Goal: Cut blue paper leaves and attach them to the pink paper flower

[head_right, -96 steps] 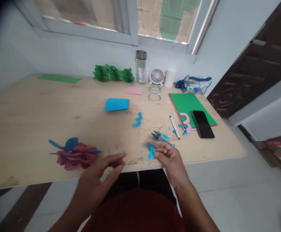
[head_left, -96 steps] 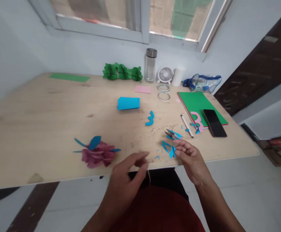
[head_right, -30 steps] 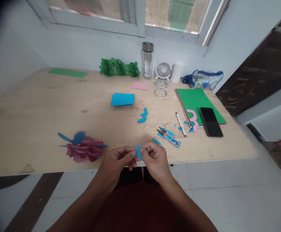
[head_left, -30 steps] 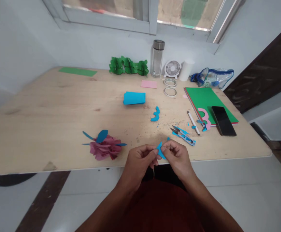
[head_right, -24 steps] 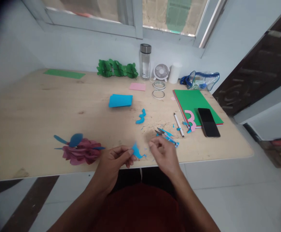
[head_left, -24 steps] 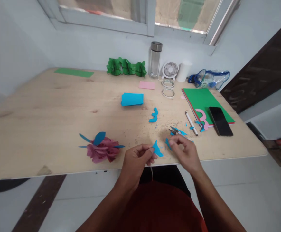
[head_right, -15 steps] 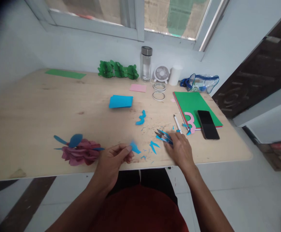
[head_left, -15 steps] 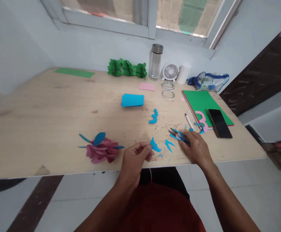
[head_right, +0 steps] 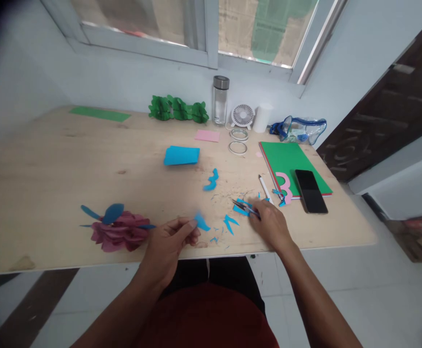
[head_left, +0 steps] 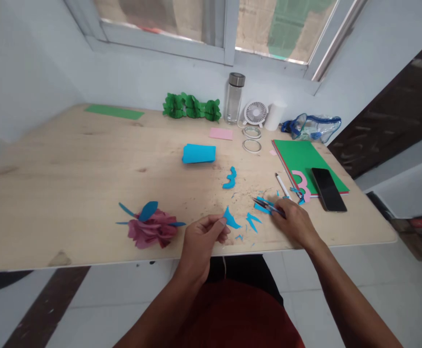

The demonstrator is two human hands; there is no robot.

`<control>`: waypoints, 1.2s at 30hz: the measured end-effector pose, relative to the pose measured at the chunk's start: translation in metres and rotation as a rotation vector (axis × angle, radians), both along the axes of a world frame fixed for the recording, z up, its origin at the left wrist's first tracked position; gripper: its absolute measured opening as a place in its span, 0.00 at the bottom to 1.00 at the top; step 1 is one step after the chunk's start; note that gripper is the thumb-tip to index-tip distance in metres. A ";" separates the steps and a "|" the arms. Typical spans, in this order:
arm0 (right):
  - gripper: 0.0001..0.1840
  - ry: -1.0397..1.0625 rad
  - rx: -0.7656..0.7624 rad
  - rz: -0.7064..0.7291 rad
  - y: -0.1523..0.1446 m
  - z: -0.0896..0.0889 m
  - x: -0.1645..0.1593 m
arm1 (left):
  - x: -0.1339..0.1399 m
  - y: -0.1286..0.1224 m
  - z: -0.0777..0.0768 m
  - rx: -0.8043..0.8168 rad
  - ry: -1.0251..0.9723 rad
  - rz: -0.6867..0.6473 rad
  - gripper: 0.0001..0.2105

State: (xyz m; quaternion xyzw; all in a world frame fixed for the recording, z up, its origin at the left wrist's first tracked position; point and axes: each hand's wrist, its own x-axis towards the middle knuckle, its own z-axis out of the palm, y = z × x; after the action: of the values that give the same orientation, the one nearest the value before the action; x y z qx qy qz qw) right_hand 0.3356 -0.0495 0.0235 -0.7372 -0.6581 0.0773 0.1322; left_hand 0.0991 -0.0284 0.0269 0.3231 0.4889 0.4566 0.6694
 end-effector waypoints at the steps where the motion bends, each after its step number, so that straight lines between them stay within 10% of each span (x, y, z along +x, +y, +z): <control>1: 0.05 0.037 0.050 -0.043 -0.004 -0.001 0.000 | 0.000 0.000 -0.001 0.001 -0.002 0.003 0.04; 7: 0.11 0.734 0.225 -0.190 -0.031 0.004 -0.025 | 0.006 0.000 0.000 -0.006 -0.035 0.049 0.04; 18: 0.24 1.402 0.091 -0.289 -0.054 -0.007 -0.115 | 0.004 -0.001 0.004 0.001 -0.167 0.109 0.06; 36: 0.15 1.720 0.024 -0.267 -0.053 -0.011 -0.138 | 0.011 -0.004 0.014 -0.030 -0.226 0.125 0.04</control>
State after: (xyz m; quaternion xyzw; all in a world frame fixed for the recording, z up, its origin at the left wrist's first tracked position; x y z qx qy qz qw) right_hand 0.1974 -0.1022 0.0126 -0.4926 -0.2387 0.5842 0.5992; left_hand 0.1096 -0.0328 0.0410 0.2287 0.4363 0.5236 0.6951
